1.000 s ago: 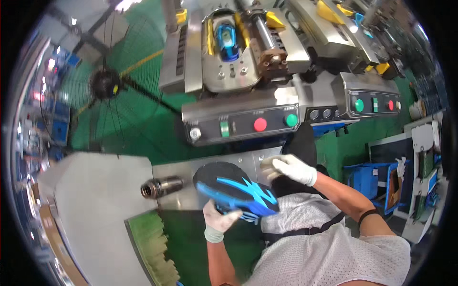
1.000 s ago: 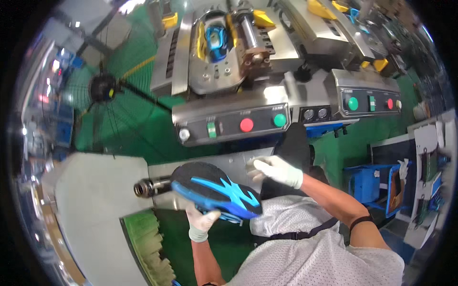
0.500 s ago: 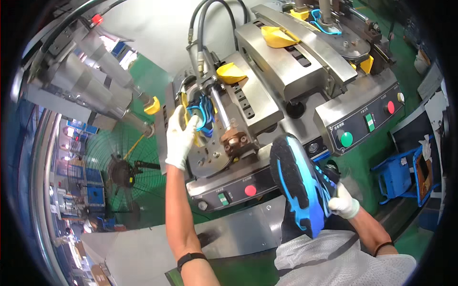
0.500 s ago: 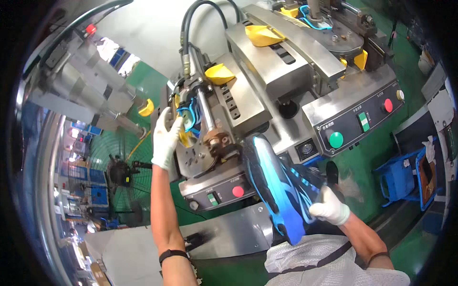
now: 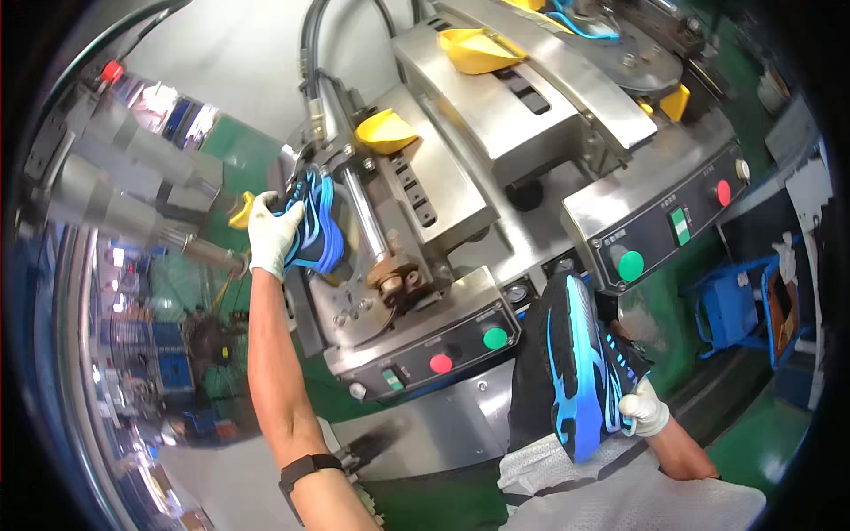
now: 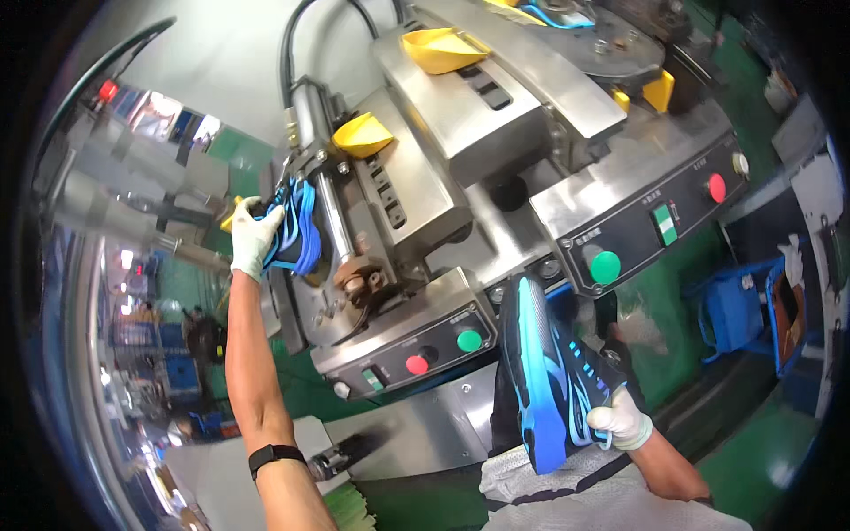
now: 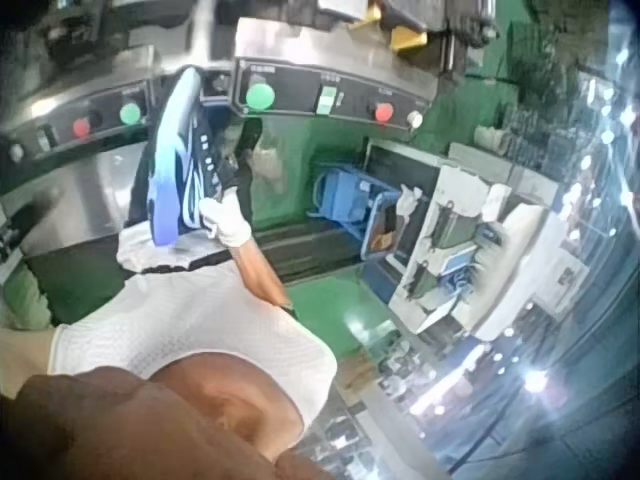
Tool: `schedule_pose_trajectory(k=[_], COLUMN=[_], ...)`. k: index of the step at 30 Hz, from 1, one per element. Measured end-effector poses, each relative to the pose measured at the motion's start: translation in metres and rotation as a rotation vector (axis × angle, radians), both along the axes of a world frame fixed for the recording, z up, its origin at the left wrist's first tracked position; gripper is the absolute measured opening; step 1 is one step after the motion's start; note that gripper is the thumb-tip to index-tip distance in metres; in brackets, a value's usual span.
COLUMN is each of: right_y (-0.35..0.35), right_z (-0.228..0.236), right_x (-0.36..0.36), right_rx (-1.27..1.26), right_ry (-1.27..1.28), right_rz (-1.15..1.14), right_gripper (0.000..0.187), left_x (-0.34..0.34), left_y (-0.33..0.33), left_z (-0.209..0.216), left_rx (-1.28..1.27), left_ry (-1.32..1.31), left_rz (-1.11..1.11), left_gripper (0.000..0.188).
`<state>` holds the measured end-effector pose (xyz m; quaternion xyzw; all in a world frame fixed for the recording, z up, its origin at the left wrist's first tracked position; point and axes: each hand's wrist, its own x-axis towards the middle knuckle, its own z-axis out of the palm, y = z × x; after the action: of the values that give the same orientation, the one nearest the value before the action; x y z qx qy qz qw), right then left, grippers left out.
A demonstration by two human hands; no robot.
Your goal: Operating a machine to shape and press the heels or soles of athletic shoes in a manufacturing facility.
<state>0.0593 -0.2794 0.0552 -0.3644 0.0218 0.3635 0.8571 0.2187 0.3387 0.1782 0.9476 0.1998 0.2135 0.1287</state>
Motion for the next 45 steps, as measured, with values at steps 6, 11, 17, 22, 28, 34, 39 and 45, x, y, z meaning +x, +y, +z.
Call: schedule_pose_trajectory(k=[6, 11, 17, 22, 28, 34, 39, 45], right_y=[0.024, 0.062, 0.197, 0.354, 0.492, 0.52, 0.507, 0.542], right_z=[0.019, 0.044, 0.137, 0.155, 0.105, 0.04, 0.032, 0.048], right_x=[0.003, 0.016, 0.065, 0.151, 0.218, 0.251, 0.266, 0.2], right_rx=[-0.105, -0.349, -0.389, -0.426, -1.014, -1.281, -1.176, -1.585], right_ry=[-0.106, -0.248, -0.477, -0.616, -0.864, -0.939, -1.152, -1.391], right_rz=[0.034, 0.095, 0.168, 0.339, 0.408, 0.256, 0.262, 0.37], right_gripper=[0.091, 0.063, 0.043, 0.023, 0.022, 0.025, 0.018, 0.032], left_x=[-0.163, -0.349, -0.482, -0.524, -0.544, -0.544, -0.526, -0.539], left_y=[-0.118, -0.189, -0.252, -0.254, -0.264, -0.268, -0.252, -0.253], left_z=[0.063, 0.004, -0.128, -0.212, -0.25, -0.245, -0.243, -0.242], left_rx=[-0.077, -0.279, -0.488, -0.399, -0.48, -0.604, -0.601, -0.613], left_ry=[-0.359, -0.356, 0.052, 0.225, -0.043, -0.004, -0.059, 0.046], left_rz=[-0.008, 0.019, 0.262, 0.331, 0.274, 0.249, 0.225, 0.284], left_gripper=[0.059, 0.063, 0.06, 0.069, 0.069, 0.068, 0.062, 0.068])
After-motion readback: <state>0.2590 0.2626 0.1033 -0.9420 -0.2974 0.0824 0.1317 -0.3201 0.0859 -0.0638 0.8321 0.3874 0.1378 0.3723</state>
